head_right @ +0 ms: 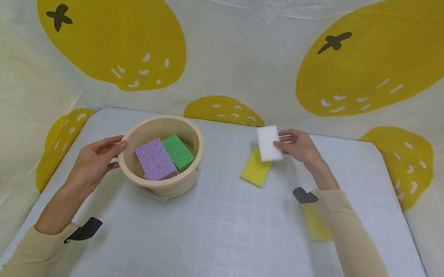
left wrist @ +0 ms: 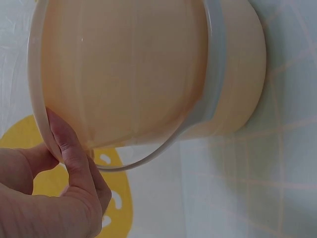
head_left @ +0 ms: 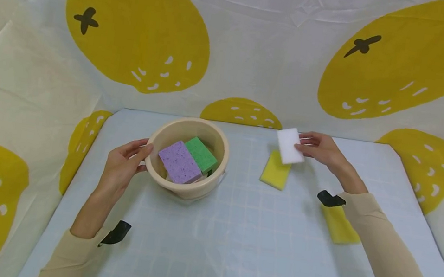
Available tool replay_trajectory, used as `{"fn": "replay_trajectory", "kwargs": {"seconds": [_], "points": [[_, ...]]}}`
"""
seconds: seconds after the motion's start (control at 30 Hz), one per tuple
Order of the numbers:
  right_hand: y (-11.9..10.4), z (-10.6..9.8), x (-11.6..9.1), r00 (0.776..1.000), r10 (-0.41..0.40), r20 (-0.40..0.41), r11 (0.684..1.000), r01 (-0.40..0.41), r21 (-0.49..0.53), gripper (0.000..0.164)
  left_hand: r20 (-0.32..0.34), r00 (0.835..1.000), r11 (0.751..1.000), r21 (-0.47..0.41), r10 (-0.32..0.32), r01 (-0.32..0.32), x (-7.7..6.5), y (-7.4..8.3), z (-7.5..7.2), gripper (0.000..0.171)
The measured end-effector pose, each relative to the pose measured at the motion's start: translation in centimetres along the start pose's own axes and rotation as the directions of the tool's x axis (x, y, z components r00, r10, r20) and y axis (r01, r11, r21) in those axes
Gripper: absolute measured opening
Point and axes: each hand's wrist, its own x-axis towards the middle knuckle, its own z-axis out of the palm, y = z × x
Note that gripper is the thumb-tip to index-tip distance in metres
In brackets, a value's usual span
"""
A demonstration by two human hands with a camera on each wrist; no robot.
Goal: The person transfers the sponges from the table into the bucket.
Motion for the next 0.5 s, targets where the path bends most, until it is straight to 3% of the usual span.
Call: {"fn": "replay_trajectory", "kwargs": {"seconds": [0.5], "points": [[-4.0, -0.2, -1.8, 0.995, -0.09, 0.038, 0.996, 0.088, 0.031, 0.057, 0.0, 1.0, 1.0, 0.01, -0.018, 0.018, -0.1, 0.2, 0.0, 0.057]]}}
